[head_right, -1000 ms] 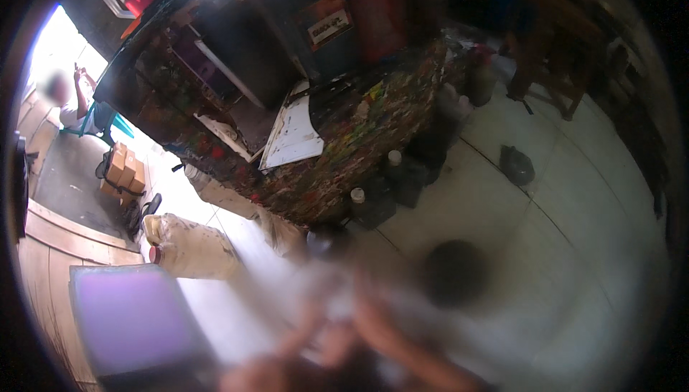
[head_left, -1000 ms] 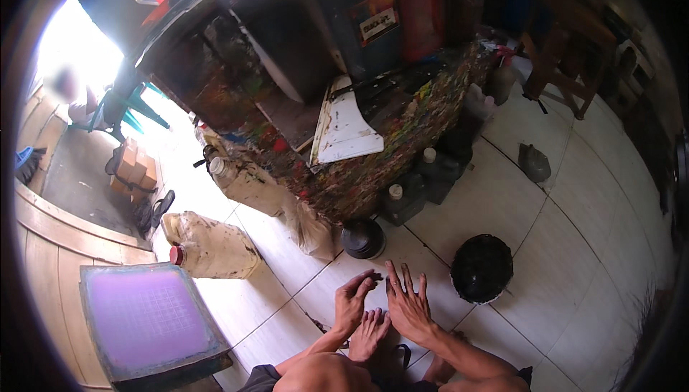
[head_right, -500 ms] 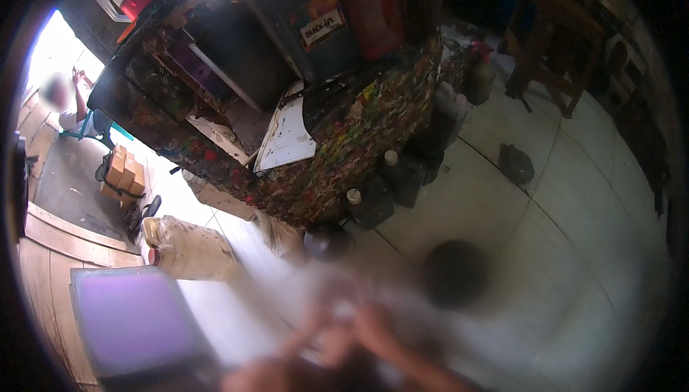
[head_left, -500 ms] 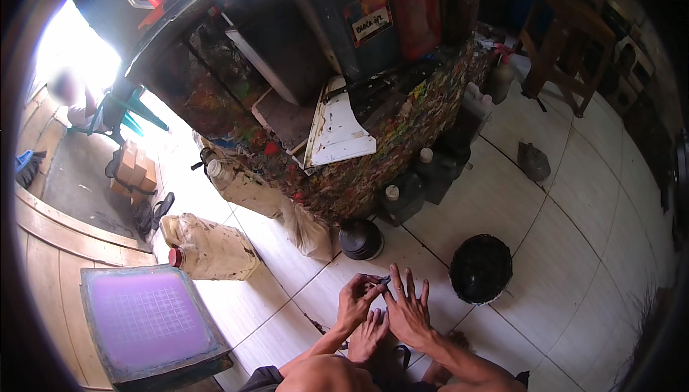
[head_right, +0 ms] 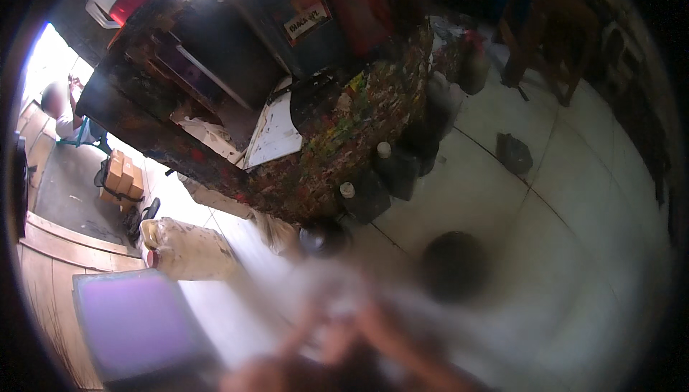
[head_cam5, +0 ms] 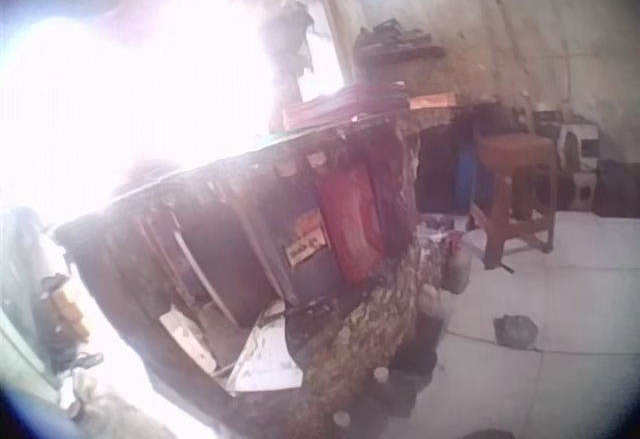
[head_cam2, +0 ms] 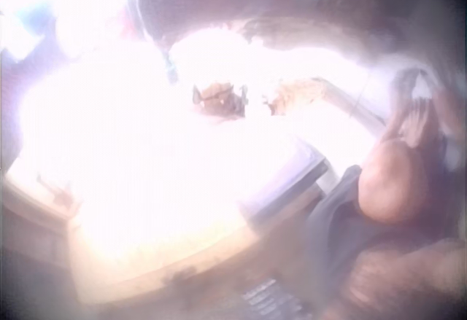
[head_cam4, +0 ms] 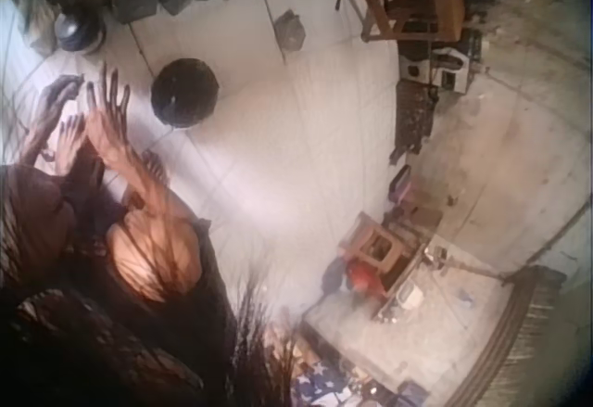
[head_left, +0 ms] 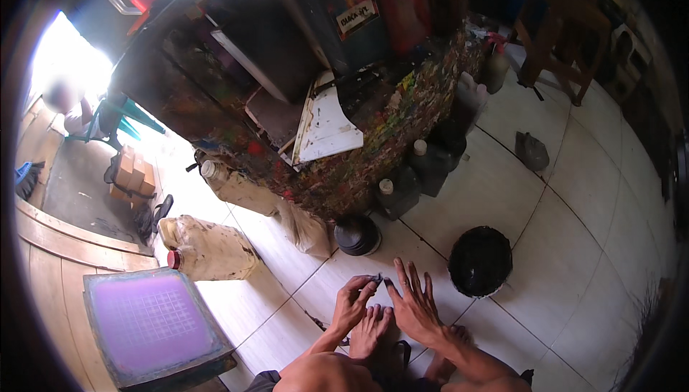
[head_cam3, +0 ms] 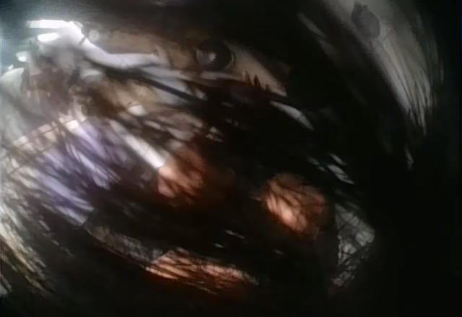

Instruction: The person mixes dark printing ink in a small container using a spatula, adds liquid from a spray bottle, and continues stirring by hand.

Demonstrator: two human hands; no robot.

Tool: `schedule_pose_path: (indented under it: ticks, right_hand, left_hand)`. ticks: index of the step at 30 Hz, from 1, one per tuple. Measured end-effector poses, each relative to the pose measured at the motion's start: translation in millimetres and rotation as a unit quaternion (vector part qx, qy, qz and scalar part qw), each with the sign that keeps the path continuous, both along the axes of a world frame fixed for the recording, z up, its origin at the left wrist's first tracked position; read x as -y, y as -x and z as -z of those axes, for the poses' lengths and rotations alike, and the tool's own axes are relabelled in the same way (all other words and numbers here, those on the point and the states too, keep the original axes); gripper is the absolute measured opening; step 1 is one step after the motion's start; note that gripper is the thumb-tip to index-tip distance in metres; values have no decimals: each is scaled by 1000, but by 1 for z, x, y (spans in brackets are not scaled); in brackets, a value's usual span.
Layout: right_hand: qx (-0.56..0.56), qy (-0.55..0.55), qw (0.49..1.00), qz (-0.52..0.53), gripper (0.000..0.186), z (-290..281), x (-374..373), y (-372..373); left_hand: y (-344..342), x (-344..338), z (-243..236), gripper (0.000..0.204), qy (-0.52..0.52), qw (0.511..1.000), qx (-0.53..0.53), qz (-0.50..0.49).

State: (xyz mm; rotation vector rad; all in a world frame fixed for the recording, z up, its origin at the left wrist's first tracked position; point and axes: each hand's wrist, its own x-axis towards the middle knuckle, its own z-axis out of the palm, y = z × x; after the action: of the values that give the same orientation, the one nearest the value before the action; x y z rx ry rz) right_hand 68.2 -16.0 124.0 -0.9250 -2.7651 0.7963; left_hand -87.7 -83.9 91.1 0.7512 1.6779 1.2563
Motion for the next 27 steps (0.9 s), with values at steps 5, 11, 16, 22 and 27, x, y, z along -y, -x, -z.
schedule_pose_path:
  ticks: [5,11,16,22,27]
  right_hand:
    - [62,124,990,-39,39,24,2,0]
    - [1,185,980,-71,31,5,16,9]
    - [-203,71,976,-27,27,4,7,-26]
    - [-269,192,939,97,26,16,0,-73]
    - [-262,549,738,292,14,-21,-11,-158]
  left_hand:
    - [-9,-6,-3,21,-18,998,-67,-2]
    - [10,3,41,20,-261,957,126,-30]
    - [6,-16,-35,17,-117,990,-61,46]
    - [-24,-36,-73,23,27,937,-65,342]
    - [-86,-87,-76,21,44,887,105,448]
